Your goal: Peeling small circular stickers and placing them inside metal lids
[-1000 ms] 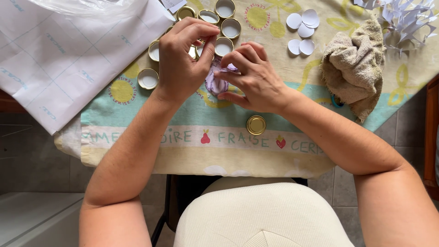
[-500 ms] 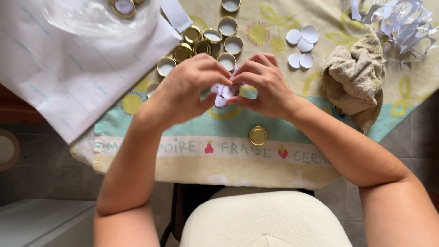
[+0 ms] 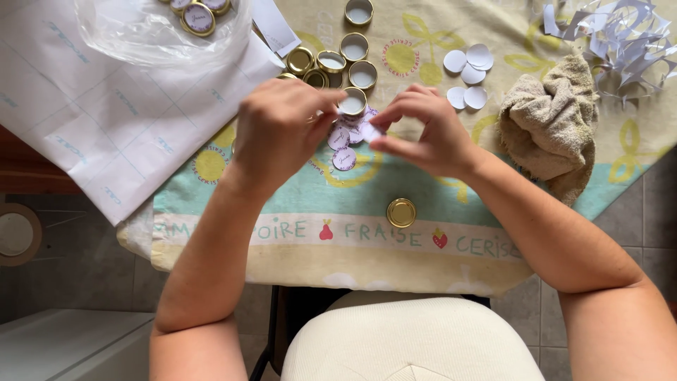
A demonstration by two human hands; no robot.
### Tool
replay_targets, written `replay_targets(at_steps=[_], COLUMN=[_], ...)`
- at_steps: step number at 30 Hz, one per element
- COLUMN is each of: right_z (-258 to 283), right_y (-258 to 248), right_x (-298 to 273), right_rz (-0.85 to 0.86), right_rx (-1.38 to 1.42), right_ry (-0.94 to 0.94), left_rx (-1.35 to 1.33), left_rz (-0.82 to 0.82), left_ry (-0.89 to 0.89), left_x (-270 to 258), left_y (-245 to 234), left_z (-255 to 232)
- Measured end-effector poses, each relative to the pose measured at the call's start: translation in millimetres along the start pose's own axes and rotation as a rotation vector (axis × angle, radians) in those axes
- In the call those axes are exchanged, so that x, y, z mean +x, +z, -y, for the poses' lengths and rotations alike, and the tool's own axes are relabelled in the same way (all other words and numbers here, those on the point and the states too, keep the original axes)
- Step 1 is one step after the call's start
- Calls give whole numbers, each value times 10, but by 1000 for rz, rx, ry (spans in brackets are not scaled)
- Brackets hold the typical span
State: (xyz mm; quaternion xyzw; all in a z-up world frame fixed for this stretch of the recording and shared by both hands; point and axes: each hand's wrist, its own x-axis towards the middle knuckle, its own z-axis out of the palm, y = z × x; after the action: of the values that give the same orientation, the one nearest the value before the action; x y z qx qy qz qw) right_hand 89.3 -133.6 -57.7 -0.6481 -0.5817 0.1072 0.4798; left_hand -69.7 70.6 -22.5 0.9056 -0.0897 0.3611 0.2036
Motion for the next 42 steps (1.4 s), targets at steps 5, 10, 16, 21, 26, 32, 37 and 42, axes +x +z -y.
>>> replay_targets(at_steps=[5,10,16,21,26,32,37,42], right_z=[166,594,736,517,546,552,713,498], right_y=[-17,-148,-259,-276,-207,-130,-159,-83], right_x=[1,-73,-130,-274,-277,-264,-168,-351], right_rz=[-148,-333,-281,-283,-346,-276,-197,-271], right_rx=[-309,50,156,493,757,912,681,808], right_ry=[-223,-67,-53,162,425,462,360,488], left_rx=[-598,-1052,-1099,-1297,-1055,-482,-918,-1108], left_rz=[-68,-130,-116,-103,-145,-253,-179,-139], left_ry=[-608,-834,-733,-844,-738,-111,-681,-813], left_x=[76,-72,11,3,39,105,9,8], left_y=[53,330,131,100,135,116,156,141], left_z=[-298,-574,-866,-870,-843,-795,-843,-891])
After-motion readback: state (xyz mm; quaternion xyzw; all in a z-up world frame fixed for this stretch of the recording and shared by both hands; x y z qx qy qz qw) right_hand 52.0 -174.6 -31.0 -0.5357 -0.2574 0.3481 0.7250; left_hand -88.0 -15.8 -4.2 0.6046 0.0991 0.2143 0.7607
